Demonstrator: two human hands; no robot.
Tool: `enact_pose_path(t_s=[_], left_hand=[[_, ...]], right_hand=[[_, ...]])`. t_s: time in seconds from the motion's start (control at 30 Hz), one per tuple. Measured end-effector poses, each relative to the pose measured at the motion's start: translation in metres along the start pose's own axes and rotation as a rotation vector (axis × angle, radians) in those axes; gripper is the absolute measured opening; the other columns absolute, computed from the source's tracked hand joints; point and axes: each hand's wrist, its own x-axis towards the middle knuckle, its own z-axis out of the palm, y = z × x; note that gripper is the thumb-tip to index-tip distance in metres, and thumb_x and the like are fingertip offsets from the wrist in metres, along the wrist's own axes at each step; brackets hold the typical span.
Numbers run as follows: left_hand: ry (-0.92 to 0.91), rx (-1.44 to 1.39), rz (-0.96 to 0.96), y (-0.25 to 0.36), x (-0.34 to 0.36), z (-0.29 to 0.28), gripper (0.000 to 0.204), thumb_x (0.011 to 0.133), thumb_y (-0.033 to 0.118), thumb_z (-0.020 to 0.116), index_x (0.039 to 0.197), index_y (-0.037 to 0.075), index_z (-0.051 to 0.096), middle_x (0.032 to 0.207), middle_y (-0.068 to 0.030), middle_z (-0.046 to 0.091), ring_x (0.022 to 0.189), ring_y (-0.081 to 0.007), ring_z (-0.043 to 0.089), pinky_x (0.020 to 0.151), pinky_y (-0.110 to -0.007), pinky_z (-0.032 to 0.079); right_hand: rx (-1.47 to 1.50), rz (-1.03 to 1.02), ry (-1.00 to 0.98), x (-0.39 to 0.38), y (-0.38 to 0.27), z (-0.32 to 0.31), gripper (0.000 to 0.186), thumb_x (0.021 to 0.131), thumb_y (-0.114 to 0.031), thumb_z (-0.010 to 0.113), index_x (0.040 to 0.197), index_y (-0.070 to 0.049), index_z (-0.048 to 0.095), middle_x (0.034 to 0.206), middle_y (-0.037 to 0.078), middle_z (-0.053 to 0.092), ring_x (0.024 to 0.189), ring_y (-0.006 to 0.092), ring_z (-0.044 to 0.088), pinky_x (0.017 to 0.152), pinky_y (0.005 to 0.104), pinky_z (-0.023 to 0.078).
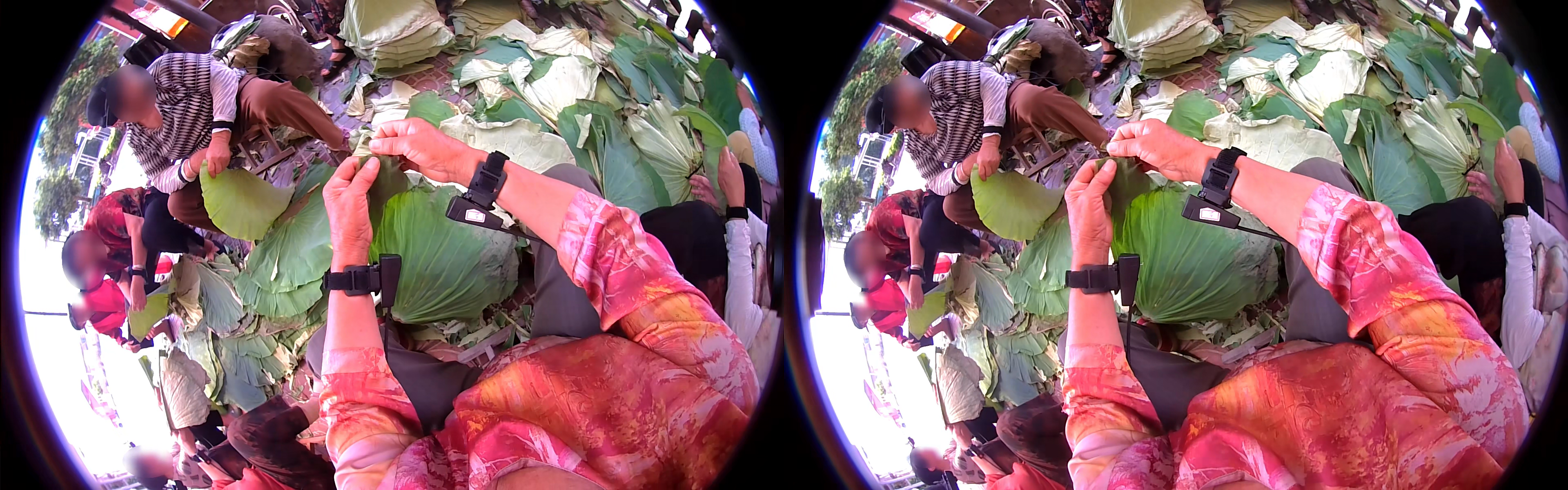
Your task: The person picks up, separates, and stacks large green leaves from a pile while seated on the ground with others.
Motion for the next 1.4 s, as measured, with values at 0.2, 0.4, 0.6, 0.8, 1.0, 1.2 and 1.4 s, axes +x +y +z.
enact_pose_path(t_s=[0.2,0.4,0.6,0.8,1.0,1.2,1.4], left_hand=[[0.009,-0.043,0.017,0.002,-0.001,-0.004,0.007,0.086,0.006,0.063,0.091,0.003,0.066,0.085,0.0034,0.063,0.074,-0.0037,0.053,0.068,-0.019,0.042],[-0.038,0.063,-0.058,0.012,-0.003,-0.002,0.009,0.086,0.007,0.063,0.093,0.003,0.066,0.085,0.0015,0.064,0.073,-0.0046,0.056,0.068,-0.020,0.045],[-0.064,0.157,-0.109,0.007,-0.002,-0.006,0.014,0.084,0.003,0.065,0.097,0.001,0.065,0.088,-0.0045,0.067,0.073,-0.0104,0.063,0.068,-0.025,0.052],[-0.036,0.097,-0.085,0.006,-0.003,-0.001,0.014,0.083,0.002,0.065,0.097,0.001,0.066,0.086,-0.0019,0.066,0.072,-0.0077,0.061,0.067,-0.023,0.050],[-0.034,0.070,-0.025,0.004,-0.004,0.002,0.013,0.083,0.002,0.065,0.096,0.001,0.066,0.085,0.0000,0.065,0.072,-0.0060,0.058,0.066,-0.021,0.048],[-0.012,0.040,-0.029,0.005,-0.004,-0.002,0.011,0.083,0.002,0.065,0.093,0.000,0.066,0.083,-0.0007,0.065,0.072,-0.0067,0.059,0.066,-0.022,0.048],[-0.025,0.120,-0.091,0.011,-0.006,-0.002,0.011,0.081,0.004,0.067,0.092,0.000,0.066,0.083,-0.0029,0.066,0.070,-0.0086,0.060,0.065,-0.024,0.050]], right_hand=[[-0.074,0.032,-0.077,-0.004,-0.009,-0.004,0.012,0.089,-0.023,0.062,0.084,-0.012,0.060,0.073,-0.009,0.052,0.066,0.0024,0.046,0.059,0.0195,0.038],[-0.337,-0.102,-0.105,0.000,-0.005,-0.009,0.012,0.088,-0.018,0.062,0.091,-0.007,0.062,0.078,-0.007,0.057,0.069,0.0027,0.048,0.062,0.0206,0.040],[-0.399,-0.161,-0.110,0.001,-0.003,-0.007,0.013,0.088,-0.016,0.062,0.091,-0.004,0.063,0.077,-0.005,0.059,0.068,0.0037,0.049,0.062,0.0210,0.041],[-0.178,-0.064,-0.052,0.000,0.000,-0.005,0.011,0.087,-0.018,0.064,0.089,-0.007,0.063,0.076,-0.006,0.058,0.066,0.0029,0.048,0.059,0.0199,0.038],[-0.026,0.048,-0.036,0.001,0.001,-0.007,0.012,0.087,-0.022,0.065,0.086,-0.011,0.062,0.074,-0.006,0.056,0.066,0.0033,0.049,0.058,0.0196,0.039],[-0.150,0.068,-0.083,-0.001,-0.009,-0.010,0.017,0.089,-0.026,0.063,0.088,-0.009,0.062,0.076,-0.005,0.056,0.069,0.0048,0.051,0.062,0.0217,0.043],[-0.378,-0.050,-0.135,-0.004,-0.011,-0.011,0.013,0.088,-0.019,0.061,0.089,-0.006,0.062,0.078,-0.004,0.058,0.070,0.0054,0.052,0.063,0.0226,0.044]])
